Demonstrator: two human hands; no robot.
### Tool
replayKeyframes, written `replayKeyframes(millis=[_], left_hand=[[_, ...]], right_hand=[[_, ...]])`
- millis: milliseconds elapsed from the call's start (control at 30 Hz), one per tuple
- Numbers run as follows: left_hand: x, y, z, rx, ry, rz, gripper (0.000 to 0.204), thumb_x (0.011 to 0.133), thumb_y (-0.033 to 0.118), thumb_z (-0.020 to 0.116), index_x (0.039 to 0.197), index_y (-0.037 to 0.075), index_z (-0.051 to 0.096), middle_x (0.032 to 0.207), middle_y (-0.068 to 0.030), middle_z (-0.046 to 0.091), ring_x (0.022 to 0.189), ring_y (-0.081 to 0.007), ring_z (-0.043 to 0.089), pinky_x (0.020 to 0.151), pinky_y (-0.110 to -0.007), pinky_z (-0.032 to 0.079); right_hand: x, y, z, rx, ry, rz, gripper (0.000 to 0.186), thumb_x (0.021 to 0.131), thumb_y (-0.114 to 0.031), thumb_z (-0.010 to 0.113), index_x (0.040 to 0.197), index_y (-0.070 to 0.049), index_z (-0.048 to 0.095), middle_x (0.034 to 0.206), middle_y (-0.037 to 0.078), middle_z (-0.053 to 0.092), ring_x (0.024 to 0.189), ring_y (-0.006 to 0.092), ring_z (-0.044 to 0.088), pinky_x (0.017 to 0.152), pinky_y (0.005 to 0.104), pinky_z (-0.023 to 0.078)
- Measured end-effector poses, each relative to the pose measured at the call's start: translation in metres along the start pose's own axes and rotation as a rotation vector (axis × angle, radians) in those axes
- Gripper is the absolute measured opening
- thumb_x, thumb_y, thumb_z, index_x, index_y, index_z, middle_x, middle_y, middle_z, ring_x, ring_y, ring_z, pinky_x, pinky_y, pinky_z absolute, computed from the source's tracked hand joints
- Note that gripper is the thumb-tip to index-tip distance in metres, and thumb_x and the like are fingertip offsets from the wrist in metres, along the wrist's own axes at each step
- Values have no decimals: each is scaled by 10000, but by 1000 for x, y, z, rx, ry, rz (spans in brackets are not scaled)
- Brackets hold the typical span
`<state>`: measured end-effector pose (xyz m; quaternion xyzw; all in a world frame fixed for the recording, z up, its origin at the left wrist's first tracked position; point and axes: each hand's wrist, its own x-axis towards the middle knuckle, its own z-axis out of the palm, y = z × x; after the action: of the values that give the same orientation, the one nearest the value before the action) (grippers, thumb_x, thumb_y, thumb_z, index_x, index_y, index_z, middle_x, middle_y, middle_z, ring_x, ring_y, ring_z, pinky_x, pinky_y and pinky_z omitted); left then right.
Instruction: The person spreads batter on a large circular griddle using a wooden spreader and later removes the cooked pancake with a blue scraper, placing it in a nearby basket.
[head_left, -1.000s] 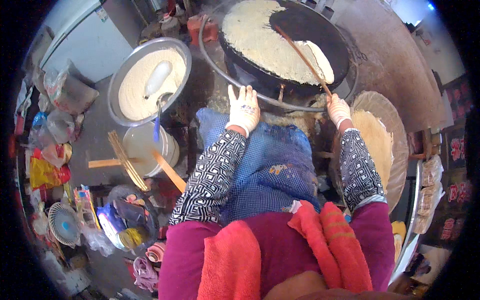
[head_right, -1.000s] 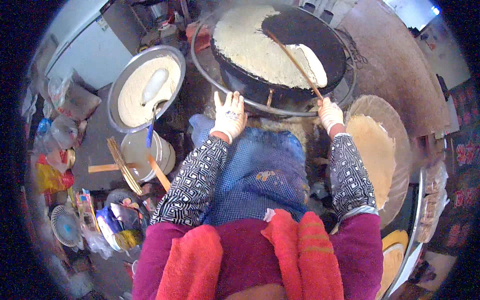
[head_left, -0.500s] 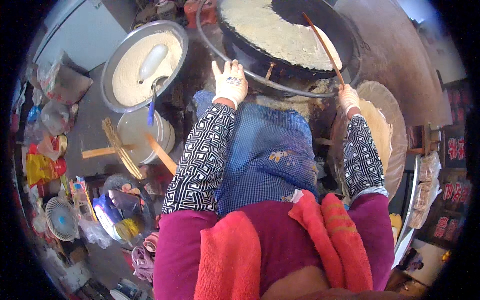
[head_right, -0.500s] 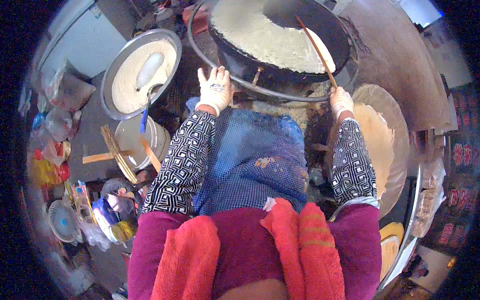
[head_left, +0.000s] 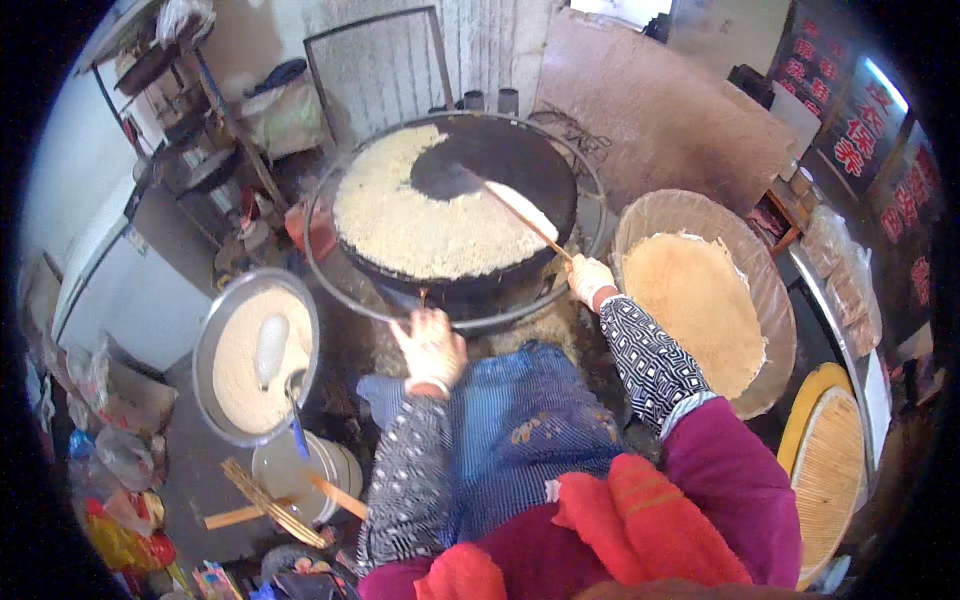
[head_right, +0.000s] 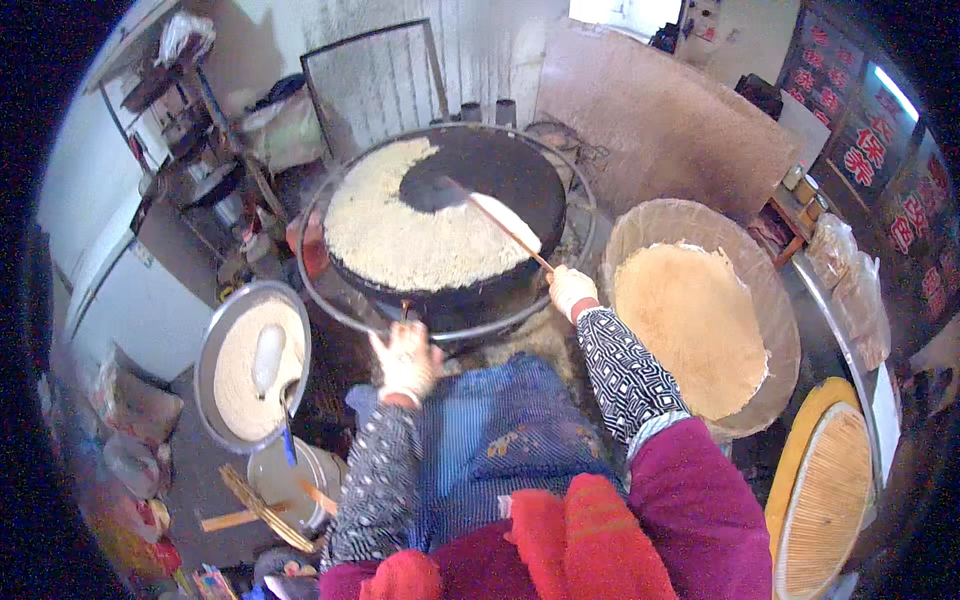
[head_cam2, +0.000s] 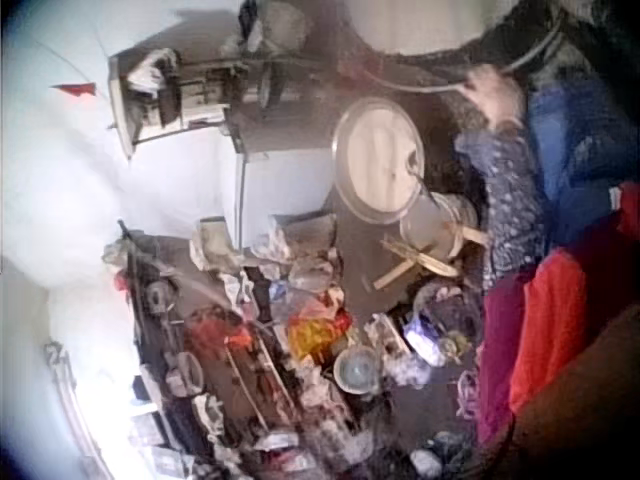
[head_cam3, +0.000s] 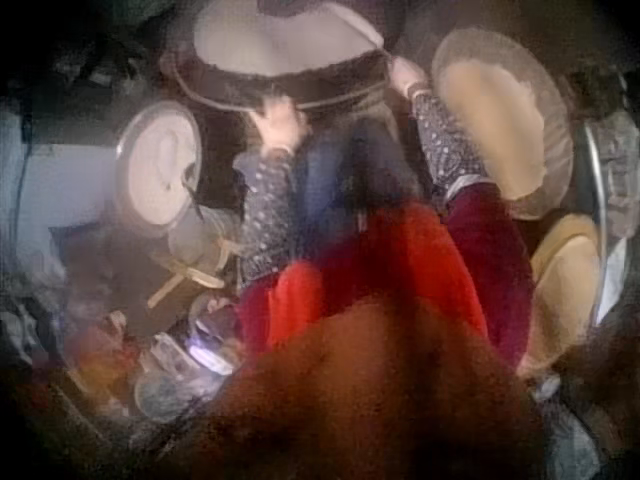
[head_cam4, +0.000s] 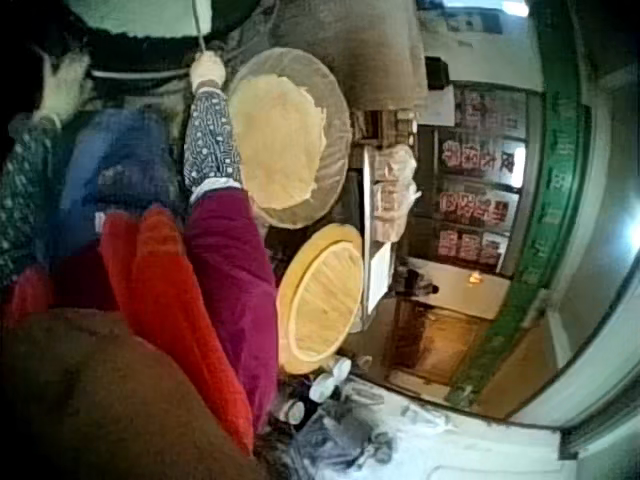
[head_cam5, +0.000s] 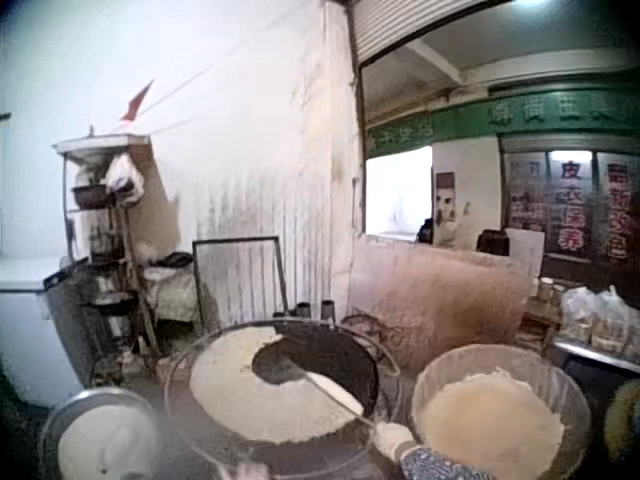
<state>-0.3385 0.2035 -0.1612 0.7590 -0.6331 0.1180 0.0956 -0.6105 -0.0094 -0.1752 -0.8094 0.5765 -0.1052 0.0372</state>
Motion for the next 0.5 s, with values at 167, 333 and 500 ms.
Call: replayKeyframes(millis=[167, 333, 500], left_hand=[[-27, 33, 19, 82, -235, -7, 738, 865, 437, 551, 1436, 3, 378, 1507, -175, 358, 1419, -318, 292, 1132, -669, 38], [-24, 23, 26, 48, -168, 11, 726, 844, 395, 584, 1420, -6, 398, 1494, -169, 374, 1400, -325, 324, 1131, -669, 37], [-23, 14, 23, 101, -139, 3, 658, 844, 356, 581, 1373, -14, 453, 1456, -172, 420, 1370, -324, 355, 1125, -669, 81]], right_hand=[[-11, -31, -19, 52, -58, -17, 330, 957, -339, 487, 982, -35, 611, 916, 236, 679, 882, 377, 671, 802, 467, 518], [-7, 11, -6, 6, 20, 75, 340, 942, -347, 501, 977, -26, 606, 881, 223, 682, 861, 369, 672, 790, 476, 521], [-7, -6, 5, 90, -93, -60, 358, 966, -343, 464, 979, -19, 616, 886, 237, 677, 886, 388, 660, 790, 473, 520]])
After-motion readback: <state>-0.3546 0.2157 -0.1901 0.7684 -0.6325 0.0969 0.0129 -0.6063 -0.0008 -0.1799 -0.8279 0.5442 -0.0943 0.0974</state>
